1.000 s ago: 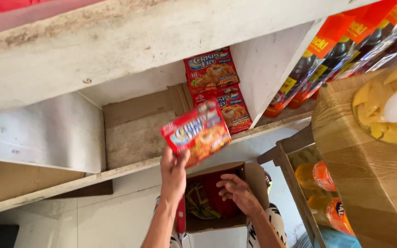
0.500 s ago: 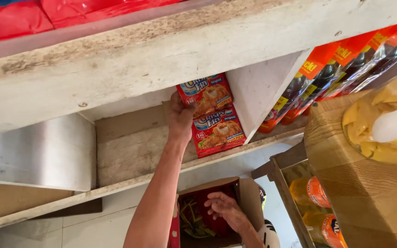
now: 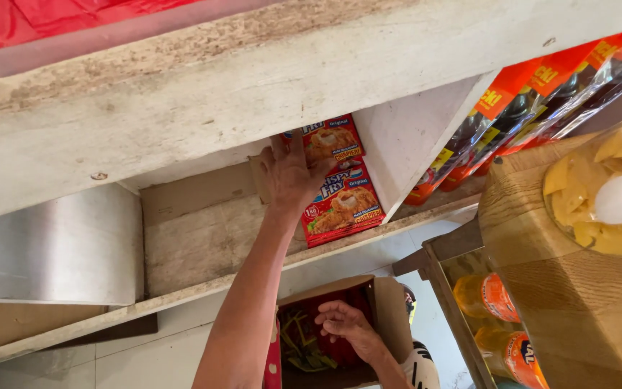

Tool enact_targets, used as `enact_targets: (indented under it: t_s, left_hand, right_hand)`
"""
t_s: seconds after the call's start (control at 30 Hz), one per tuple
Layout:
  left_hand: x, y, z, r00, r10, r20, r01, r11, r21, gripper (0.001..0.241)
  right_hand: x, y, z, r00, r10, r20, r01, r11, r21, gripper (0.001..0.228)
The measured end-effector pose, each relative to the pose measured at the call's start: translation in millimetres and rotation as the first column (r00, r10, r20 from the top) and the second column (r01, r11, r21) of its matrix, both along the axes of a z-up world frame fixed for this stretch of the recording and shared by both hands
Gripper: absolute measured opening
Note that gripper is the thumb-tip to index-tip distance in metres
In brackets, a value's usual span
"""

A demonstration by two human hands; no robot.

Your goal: Transferring seasoning packets from a cardboard box onto grocery store shelves.

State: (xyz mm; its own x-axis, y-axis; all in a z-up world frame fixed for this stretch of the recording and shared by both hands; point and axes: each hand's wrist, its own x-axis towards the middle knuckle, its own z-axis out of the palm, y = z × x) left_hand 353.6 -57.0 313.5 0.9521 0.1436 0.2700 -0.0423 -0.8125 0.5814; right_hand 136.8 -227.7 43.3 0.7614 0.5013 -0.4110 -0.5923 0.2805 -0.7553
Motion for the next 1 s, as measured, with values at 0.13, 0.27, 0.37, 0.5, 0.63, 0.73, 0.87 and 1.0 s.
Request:
enact_targets:
  t_s: [0.13,0.27,0.37,0.5,0.63,0.73,0.87,1.0]
  left_hand:
    - [15.1,-0.5,-33.5,0.996,-0.039,-0.082,0.047,0.994,0.096,0.099]
    - [29.3,-2.1,-46.8,0.996,-0.041,-0.084,0.047,0.996,0.071,0.1]
    - [51.4,1.2,-78.8,0.996,-0.061,0.06,0.056,0.995,0.083,0.1]
    - [22.2,-8.0,-41.3,0.999,-0.046,0.023,0.044,0.994,0.103,0.099]
    - [-19.4,-19.1,-57.5,0.992,-0.039,0.116,0.02,0.987,0.159,0.094]
    - [-41.9,-22.7,-77.9,0.972,-0.069,0.226,0.026,0.981,0.19,0.091]
    - [-40.8,-18.8,-88.4,0.953,-0.098,0.287,0.047,0.982,0.181,0.084]
    - [-34.1,-14.1,-83.6,0.943,-0.112,0.314,0.05,0.979,0.2,0.073]
  right_hand:
    - [-0.5,1.2,-5.6,1.0,0.005,-0.01,-0.006,1.0,-0.022,0.048]
    - [-1.3,3.2,-9.6,1.0,0.016,0.017,-0.016,1.0,-0.017,0.047]
    - [-1.4,4.2,-11.2,1.0,0.017,0.014,-0.017,0.999,-0.036,0.047]
    - [-1.8,3.4,-8.8,1.0,0.021,0.005,-0.021,0.999,-0.04,0.048]
    - [-3.2,3.4,-8.2,1.0,0.019,0.009,-0.019,0.998,-0.053,0.05]
    - [-7.6,5.7,-9.1,0.999,0.032,0.013,-0.031,0.997,-0.077,0.051]
    - [-13.0,9.0,-10.8,0.996,0.087,0.016,-0.084,0.987,-0.139,0.053]
    - [-12.9,14.2,-22.8,0.996,0.084,-0.008,-0.085,0.983,-0.161,0.055]
